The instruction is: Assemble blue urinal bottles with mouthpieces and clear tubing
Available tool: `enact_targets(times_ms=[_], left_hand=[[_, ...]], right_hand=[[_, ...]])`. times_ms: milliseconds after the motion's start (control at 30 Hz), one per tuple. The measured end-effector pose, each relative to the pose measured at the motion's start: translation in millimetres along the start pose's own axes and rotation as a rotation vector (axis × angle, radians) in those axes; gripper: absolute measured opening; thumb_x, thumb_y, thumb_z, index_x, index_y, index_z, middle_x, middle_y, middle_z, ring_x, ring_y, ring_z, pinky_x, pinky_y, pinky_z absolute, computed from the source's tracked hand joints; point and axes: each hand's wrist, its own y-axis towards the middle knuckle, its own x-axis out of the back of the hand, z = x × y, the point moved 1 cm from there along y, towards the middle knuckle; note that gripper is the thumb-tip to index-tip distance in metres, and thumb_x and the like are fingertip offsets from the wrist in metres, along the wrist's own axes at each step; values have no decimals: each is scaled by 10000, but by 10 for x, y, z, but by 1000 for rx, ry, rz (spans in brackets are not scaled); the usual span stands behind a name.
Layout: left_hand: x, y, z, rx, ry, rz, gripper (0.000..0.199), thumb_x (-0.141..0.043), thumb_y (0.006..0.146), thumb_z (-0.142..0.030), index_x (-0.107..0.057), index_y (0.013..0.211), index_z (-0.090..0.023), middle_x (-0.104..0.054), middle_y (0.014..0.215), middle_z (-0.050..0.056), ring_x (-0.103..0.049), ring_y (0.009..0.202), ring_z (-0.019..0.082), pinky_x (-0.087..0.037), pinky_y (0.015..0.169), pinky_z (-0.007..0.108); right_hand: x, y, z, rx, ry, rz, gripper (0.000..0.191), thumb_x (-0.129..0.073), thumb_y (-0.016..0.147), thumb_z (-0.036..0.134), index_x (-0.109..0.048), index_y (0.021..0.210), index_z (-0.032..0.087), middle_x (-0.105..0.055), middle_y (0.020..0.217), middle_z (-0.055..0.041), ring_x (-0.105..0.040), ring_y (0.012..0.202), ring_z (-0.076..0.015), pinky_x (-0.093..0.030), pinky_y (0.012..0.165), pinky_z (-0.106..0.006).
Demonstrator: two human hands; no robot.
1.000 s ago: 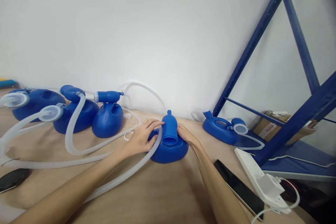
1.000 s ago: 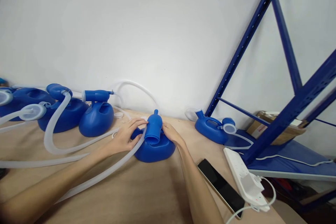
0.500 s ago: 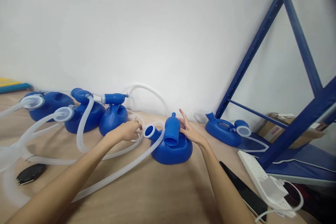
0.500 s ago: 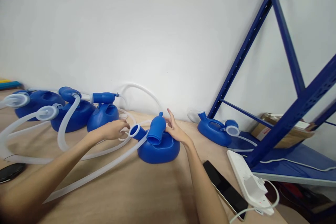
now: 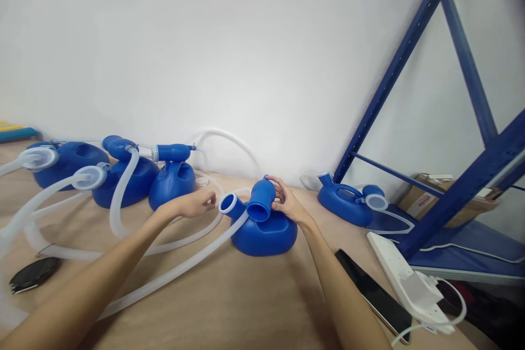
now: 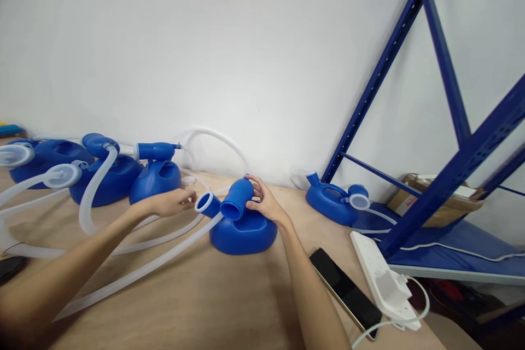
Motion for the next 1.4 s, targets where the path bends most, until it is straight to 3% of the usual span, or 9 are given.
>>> enact_targets(times_ms=[133,267,400,467,567,767,900,1100,1400], left_hand=[[312,-59,-151,14,-163,-156,426,-331,1006,-513,-569,1147,-189,-724,1105,87,-692,991,247,-553,851,353],[428,-227,-561,-179,-381,-395,494,-557,953,-572,-530,1286,-208,-664,1303,110,-677,1138,260,-579,914,378],[301,-358,-970,-591,33,-464,491,-629,975,-411,-532,1412,-209,-674,1312,135,-678,1149,273,-584,938,408],[207,-366,-1050,-702,299,-563,442,-599,996,-342,-551,1399,-169,-685,1280,166,-688,1122,302,-600,887,437],[102,-335,-1038,-736,511,-709,405,-590,1000,-302,-560,1365,-129,-723,1166,165,-719,1009,286,-616,765,392],[-4,-312,-948,-784,603,-900,337,-620,993,-316,-598,1289,-156,-766,1100,119,-749,953,244,-614,747,341],[-66,-301,-958,-751,545,-935,343,-596,1013,-348,-598,1315,-186,-780,1117,103,-768,979,230,-638,818,329],[-114,-276,-1036,-774,385,-925,374,-545,1043,-262,-523,1398,-146,-734,1265,148,-719,1168,260,-634,947,360],[-78,-245,-910,-798,275,-699,461,-483,1059,-176,-449,1518,-204,-589,1492,133,-560,1389,239,-537,1105,384]], right_hand=[[-39,16,-11,-14,-11,-32,887,-881,684,593,-451,1407,309,-615,1260,-86,-661,967,-220,-530,799,-324],[-74,36,11,-13,-10,-54,860,-882,669,607,-451,1350,307,-632,1170,-49,-638,845,-170,-518,735,-289],[-107,51,37,-37,-2,-74,851,-901,642,597,-432,1291,308,-639,1142,-34,-632,804,-155,-518,691,-270],[-124,53,49,-45,0,-82,828,-901,648,585,-425,1269,311,-639,1146,-34,-639,799,-154,-525,681,-268],[-145,52,60,-49,-7,-91,776,-880,683,575,-416,1246,311,-639,1118,-25,-638,765,-148,-529,663,-269],[-155,51,66,-67,-11,-92,762,-854,707,605,-404,1240,300,-627,1101,-19,-613,721,-129,-521,648,-261],[-136,37,75,-76,-21,-85,808,-832,710,651,-404,1298,298,-627,1095,-30,-619,765,-161,-531,690,-294],[-120,45,93,-2,-116,-57,780,-753,760,720,-524,1350,263,-614,1246,-75,-600,1115,-271,-500,961,-377],[-118,39,71,12,-125,-73,714,-752,765,719,-536,1276,270,-602,1212,-57,-577,1087,-268,-467,992,-388]])
